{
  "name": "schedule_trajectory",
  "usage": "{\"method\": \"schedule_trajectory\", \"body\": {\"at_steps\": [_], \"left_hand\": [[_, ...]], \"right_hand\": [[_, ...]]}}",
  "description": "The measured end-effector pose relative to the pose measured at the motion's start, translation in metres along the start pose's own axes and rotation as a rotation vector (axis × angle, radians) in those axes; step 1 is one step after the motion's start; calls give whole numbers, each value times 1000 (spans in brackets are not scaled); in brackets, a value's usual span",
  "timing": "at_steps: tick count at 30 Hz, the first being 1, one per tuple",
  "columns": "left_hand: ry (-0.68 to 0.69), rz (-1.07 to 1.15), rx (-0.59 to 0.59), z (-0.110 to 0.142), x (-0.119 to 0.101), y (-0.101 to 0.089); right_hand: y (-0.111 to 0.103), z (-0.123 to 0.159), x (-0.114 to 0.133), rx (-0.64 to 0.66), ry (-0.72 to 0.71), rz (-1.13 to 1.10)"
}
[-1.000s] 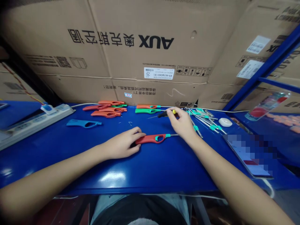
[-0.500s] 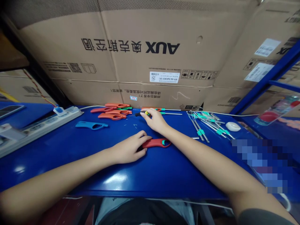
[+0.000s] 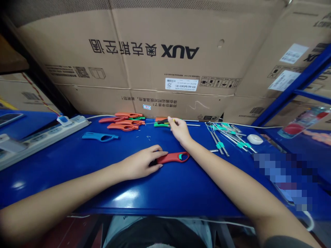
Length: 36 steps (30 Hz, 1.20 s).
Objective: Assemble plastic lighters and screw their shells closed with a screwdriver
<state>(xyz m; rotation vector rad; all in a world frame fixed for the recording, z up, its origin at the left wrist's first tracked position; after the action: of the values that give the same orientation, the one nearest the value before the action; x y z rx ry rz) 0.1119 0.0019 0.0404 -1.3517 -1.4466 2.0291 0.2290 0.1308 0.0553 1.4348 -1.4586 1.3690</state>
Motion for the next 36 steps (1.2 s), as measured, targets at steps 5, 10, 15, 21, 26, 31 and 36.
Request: {"method": "schedule_trajectory", "body": {"at_steps": [5, 10, 15, 21, 26, 31, 36], "left_hand": [[-16, -15, 6, -2, -5, 7], [-19, -2, -2, -6, -8, 10], [1, 112, -44, -11, -3, 5], [-23, 333, -166, -9, 18, 2], [-38, 555, -238, -9, 31, 1], [-90, 703, -242, -9, 40, 5], [-73, 756, -263, -8, 42, 6]], "right_hand": [[-48, 31, -7, -137, 94, -292], [-60, 57, -22, -147, 226, -545], [-57, 62, -30, -140, 264, -648], [-48, 70, -35, -160, 335, -816], [-39, 75, -32, -152, 332, -831], [-33, 80, -32, -169, 356, -879], [-32, 82, -30, -163, 366, -860]]}}
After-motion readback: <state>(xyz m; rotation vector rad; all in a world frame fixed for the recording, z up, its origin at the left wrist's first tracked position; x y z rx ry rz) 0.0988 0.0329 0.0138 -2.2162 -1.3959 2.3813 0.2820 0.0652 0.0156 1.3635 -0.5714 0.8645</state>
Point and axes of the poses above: each hand's wrist, its own z-axis away from the middle knuckle, its own y-axis out of the palm, x = y × z, the point moved 10 cm from there along -z, towards the middle knuckle, and after that the axes turned 12 degrees about x, right-handed, at the moved point
